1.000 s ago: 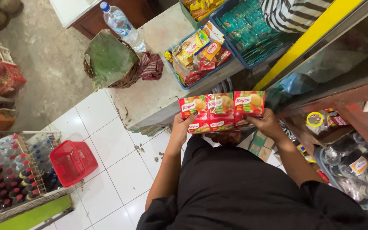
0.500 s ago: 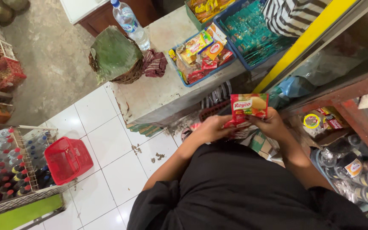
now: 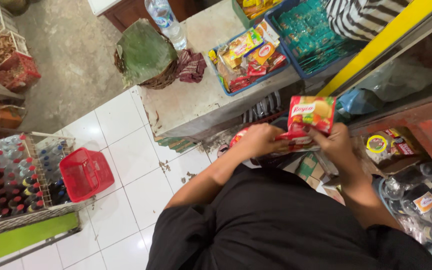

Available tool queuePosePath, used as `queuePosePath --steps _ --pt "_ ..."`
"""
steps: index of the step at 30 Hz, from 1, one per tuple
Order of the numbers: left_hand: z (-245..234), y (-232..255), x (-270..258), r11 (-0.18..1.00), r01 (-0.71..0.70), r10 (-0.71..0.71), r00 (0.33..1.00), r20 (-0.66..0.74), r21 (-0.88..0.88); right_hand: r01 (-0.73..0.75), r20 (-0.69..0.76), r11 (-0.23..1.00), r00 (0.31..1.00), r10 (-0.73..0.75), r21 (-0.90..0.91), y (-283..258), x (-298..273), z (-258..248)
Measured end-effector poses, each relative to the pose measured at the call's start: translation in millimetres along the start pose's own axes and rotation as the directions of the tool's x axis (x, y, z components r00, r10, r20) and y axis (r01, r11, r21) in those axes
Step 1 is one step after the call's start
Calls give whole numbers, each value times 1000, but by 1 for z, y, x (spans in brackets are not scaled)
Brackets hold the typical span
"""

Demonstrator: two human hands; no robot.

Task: The person stands in a small shop and unpacks a large plastic-wrapped bundle of red snack packets. They tear open the outer packaging and separate the individual packets, placing them onto a nearby shelf. The task involves repetitive tearing and placing motions.

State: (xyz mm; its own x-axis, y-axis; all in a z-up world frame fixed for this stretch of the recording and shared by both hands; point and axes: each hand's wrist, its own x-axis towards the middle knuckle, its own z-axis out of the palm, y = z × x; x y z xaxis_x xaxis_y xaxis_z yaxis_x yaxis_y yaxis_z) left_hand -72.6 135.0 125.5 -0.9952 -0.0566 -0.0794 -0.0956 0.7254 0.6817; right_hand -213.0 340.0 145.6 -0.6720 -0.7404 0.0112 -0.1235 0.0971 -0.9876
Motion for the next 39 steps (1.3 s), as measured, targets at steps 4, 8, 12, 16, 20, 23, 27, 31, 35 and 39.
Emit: queuePosePath --steps 4,8,12,16,20,23,27,31,35,39 --pt "-37 28 1 996 -85 86 995 -43 26 23 -83 993 996 -33 -118 -30 1 -1" --pt "-71 44 -5 988 -153 154 988 23 -31 18 -87 999 996 -21 -35 -39 3 -1" --pt "-77 57 -3 989 -76 93 986 136 -124 47 -69 997 997 -43 59 -36 11 -4" --pt "-74 57 -5 978 -162 167 985 30 -129 60 -55 996 997 -57 69 -37 8 -6" --pt "-70 59 -3 984 -128 131 991 18 -126 58 -47 998 997 -57 37 -38 7 -7" --pt "-68 58 -5 983 -143 142 990 -20 -118 32 -40 995 999 -28 95 -36 4 -6" --pt "-59 55 -3 987 -149 146 988 -49 -53 12 -48 995 999 -7 104 -41 -2 -12" --pt "-43 53 -4 982 -189 183 972 -149 -23 61 -54 995 997 -57 80 -44 -7 -18" --pt "-27 48 -4 982 -190 189 970 -152 8 -29 12 998 999 30 -47 -52 -17 -24" --pt "-23 47 -6 972 -235 234 955 -180 19 -64 -32 971 998 58 -230 -76 -19 -15"
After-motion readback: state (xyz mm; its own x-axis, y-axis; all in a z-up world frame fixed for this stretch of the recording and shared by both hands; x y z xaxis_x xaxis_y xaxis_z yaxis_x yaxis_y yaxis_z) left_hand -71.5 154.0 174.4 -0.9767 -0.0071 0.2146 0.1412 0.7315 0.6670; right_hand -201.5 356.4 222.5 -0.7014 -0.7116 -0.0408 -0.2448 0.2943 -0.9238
